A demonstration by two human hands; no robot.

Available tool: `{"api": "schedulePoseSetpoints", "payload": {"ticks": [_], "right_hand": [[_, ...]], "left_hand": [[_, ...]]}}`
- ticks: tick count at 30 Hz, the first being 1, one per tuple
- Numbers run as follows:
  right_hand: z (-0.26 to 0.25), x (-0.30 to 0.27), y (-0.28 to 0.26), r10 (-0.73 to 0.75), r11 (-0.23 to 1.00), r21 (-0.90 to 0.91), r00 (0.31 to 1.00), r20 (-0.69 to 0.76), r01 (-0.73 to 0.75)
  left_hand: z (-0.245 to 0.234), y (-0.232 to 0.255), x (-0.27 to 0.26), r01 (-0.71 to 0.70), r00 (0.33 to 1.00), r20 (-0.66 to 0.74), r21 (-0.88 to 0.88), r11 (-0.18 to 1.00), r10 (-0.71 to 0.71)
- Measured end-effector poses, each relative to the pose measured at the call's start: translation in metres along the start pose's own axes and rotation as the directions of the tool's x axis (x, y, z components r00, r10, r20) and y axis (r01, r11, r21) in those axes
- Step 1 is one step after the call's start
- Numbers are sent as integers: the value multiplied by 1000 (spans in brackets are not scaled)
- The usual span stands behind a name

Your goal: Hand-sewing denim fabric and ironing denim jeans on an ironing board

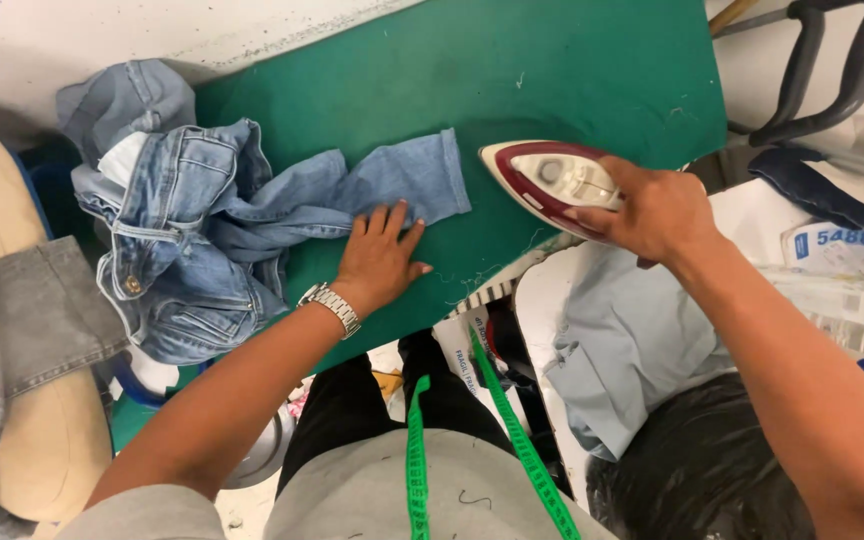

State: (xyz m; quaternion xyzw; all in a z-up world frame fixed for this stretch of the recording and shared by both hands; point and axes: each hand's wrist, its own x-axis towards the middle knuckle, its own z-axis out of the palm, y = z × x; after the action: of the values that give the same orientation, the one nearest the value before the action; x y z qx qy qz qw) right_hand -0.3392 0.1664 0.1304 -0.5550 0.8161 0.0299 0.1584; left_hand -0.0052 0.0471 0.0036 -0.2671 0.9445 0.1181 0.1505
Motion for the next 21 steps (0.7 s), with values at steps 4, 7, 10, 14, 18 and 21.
{"api": "schedulePoseSetpoints", "payload": {"ticks": [4, 7, 10, 14, 18, 21], "right_hand": [[-20, 8, -38, -138, 990, 10, 989, -54, 138], [-33, 20, -74, -217, 976, 16, 976, -13, 217], [-29, 43, -108, -269, 959, -68, 961, 69, 273], [27, 62, -142, -267, 950, -118, 949, 168, 289], [64, 73, -124, -63, 992, -93, 976, 209, 84], [59, 83, -122, -63, 983, -161, 986, 154, 88]], "left_hand": [[-3, 1, 11, 4, 999, -42, -48, 999, -6], [11, 1, 17, 7, 993, -114, -87, 996, -17], [33, -1, 25, 20, 941, -331, -152, 988, -70], [54, -29, 28, 83, 745, -624, -264, 961, -235], [77, -55, 31, 177, 814, -520, -205, 963, -261], [39, -44, 19, 231, 878, -379, -201, 952, -293]]}}
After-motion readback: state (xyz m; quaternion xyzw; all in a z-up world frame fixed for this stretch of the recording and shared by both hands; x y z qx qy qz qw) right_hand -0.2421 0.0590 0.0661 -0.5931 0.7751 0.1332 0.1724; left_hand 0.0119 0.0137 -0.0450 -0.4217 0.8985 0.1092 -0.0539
